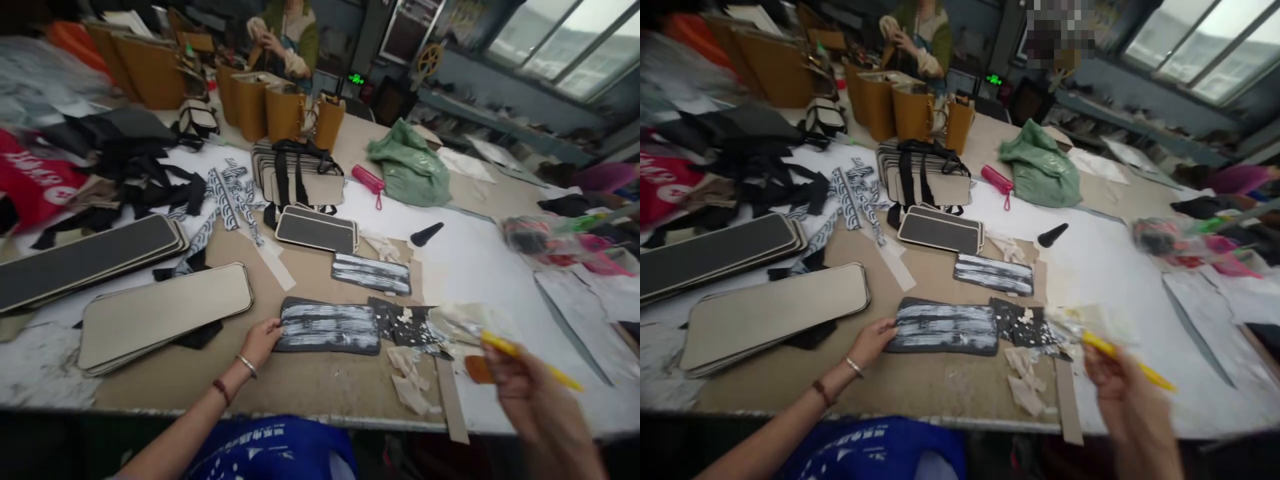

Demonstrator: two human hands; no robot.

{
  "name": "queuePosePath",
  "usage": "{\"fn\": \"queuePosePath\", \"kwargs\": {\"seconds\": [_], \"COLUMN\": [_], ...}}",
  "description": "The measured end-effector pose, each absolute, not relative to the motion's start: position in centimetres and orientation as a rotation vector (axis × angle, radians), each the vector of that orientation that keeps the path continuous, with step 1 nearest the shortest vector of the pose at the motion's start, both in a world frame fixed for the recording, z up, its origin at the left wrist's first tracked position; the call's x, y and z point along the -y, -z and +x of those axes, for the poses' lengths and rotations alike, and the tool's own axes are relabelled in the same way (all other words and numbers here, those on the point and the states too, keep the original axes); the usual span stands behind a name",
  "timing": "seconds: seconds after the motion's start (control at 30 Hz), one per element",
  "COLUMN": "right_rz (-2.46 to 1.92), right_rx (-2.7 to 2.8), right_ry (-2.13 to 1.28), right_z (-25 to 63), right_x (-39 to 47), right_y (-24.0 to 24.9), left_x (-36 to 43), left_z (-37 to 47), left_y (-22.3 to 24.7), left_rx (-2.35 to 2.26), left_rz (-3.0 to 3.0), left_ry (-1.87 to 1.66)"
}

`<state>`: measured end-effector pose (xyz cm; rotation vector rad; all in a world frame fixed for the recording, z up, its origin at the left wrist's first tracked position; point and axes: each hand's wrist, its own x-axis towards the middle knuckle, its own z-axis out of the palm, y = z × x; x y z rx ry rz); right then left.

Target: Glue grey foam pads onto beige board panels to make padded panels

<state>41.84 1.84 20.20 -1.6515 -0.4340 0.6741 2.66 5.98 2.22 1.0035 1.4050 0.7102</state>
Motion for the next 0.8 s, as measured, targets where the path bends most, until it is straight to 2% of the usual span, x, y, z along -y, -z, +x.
{"fn": "queuePosePath", "kwargs": {"seconds": [0.13, 0.3, 0.53, 0.7, 0.8], "right_rz": [-1.513, -1.485, -1.506, -1.612, -1.628], "right_rx": [0.449, 0.541, 0.744, 0.822, 0.821], "right_ry": [-1.077, -1.241, -1.315, -1.185, -1.252], "right_z": [31.3, 23.0, 19.0, 20.5, 20.4], "right_x": [-2.7, -4.2, -6.8, -5.8, -4.1], "right_y": [-13.2, -9.2, -6.9, -7.6, -8.3], "left_x": [-6.1, -5.7, -5.8, -5.7, -5.8], "left_z": [3.4, 3.0, 3.0, 3.0, 3.0], "left_y": [-1.7, -1.4, -1.7, -1.2, -1.0], "left_rx": [-1.402, -1.435, -1.428, -1.459, -1.473], "left_rz": [1.028, 1.056, 1.091, 1.088, 1.087], "left_ry": [-0.712, -0.724, -0.720, -0.705, -0.685]}}
